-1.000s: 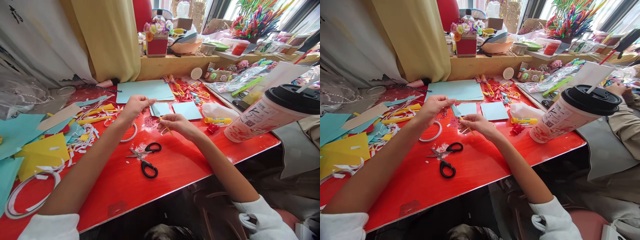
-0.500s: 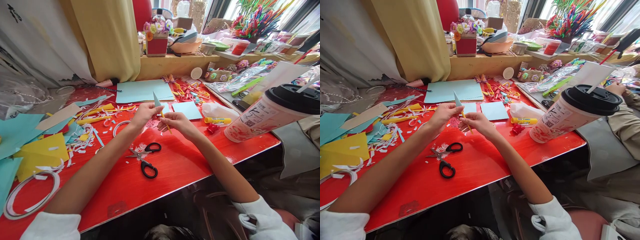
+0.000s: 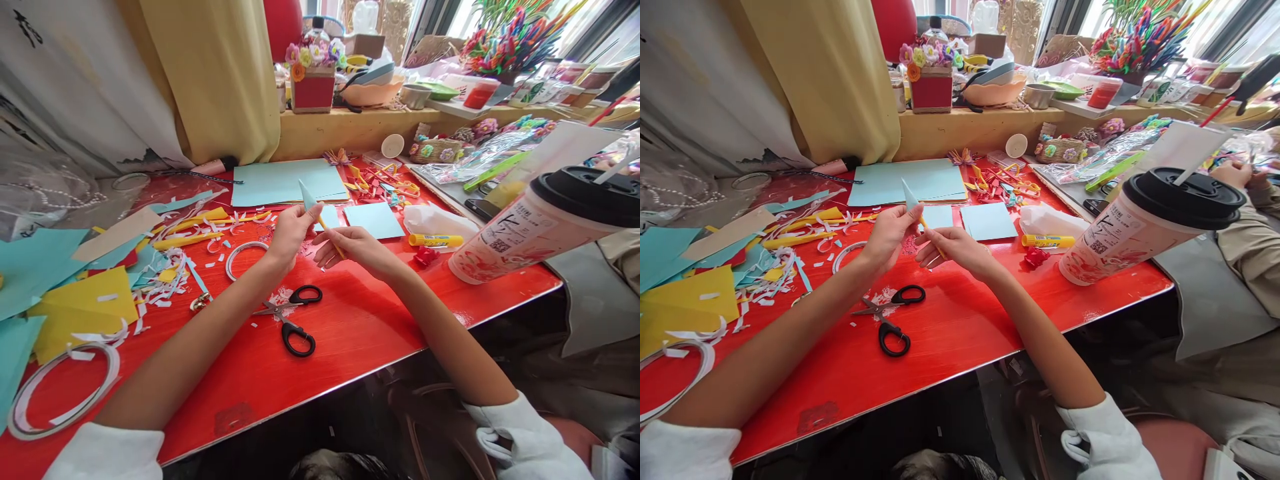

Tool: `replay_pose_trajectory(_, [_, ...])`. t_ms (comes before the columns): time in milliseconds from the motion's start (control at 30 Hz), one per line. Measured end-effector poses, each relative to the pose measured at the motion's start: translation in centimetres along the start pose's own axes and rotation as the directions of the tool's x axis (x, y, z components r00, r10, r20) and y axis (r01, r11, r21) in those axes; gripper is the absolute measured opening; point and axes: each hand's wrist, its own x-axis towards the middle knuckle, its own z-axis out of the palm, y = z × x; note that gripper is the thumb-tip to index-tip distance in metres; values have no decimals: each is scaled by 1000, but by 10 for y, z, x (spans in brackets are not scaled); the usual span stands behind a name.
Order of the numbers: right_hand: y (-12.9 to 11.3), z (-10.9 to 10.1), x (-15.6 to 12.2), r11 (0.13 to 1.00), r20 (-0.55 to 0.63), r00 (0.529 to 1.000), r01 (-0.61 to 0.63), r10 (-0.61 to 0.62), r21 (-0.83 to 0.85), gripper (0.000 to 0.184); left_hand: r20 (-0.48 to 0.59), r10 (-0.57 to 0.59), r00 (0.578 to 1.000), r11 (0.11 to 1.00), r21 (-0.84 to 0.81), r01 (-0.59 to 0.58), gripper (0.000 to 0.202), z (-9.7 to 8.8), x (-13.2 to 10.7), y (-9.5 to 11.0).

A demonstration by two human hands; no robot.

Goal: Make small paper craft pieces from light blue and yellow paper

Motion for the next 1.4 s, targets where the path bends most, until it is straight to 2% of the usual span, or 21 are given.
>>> replay_pose_trajectory(100, [1,-6,0,998,-58,996,67,-66,8,35,-4,-52,999,995,-86,51,36,-3,3,4])
replay_pose_trajectory(200, [2,-8,1,994,-126,986,108,-105,18,31,152,-69,986,992,-99,85,37,-1,1,5])
replay_pose_trajectory(267, [2,-6,2,998,-90,994,65,-64,12,35,244,-41,969,996,-69,60,34,1,-1,4])
replay_pose_trajectory(367, [3,-2,3,999,-81,997,-18,14,-51,47,244,-20,970,999,-35,29,29,1,-2,2])
replay_pose_trajectory(433, [4,-2,5,995,-196,981,-28,8,-98,53,230,-38,973,999,17,35,26,-2,-1,2])
replay_pose_trajectory(533, [4,-5,6,987,-390,916,32,-91,-155,50,249,-89,964,987,152,51,27,-5,0,5])
replay_pose_trajectory(700, [1,-7,3,974,-422,884,134,-200,-181,31,402,-200,893,972,194,130,33,0,-5,6])
replay_pose_trajectory(833, [-2,-7,2,966,-538,803,204,-256,-156,27,501,-308,809,947,239,213,29,3,-8,5])
replay_pose_trajectory(900, [-3,-7,2,967,-533,807,222,-253,-123,27,486,-301,821,952,204,229,25,5,-9,4])
replay_pose_trajectory(1000, [-5,-5,1,978,-402,892,176,-207,-113,32,407,-263,875,965,124,233,20,6,-9,4])
replay_pose_trajectory(1067, [-6,-3,0,979,-330,925,147,-187,-143,34,366,-244,898,970,92,226,17,7,-10,4])
replay_pose_trajectory(1133, [-6,-2,-1,971,-343,918,141,-201,-192,33,345,-234,909,972,79,221,15,8,-12,3])
replay_pose_trajectory(1200, [-4,0,-1,950,-387,887,151,-252,-275,30,340,-236,910,972,83,221,15,8,-12,2])
replay_pose_trajectory(1333, [-1,0,-1,838,-399,815,179,-420,-516,30,363,-244,899,968,146,203,15,8,-10,0])
replay_pose_trajectory(1400, [-1,-1,-1,817,-389,810,179,-438,-548,29,380,-240,893,967,176,185,14,7,-9,-1])
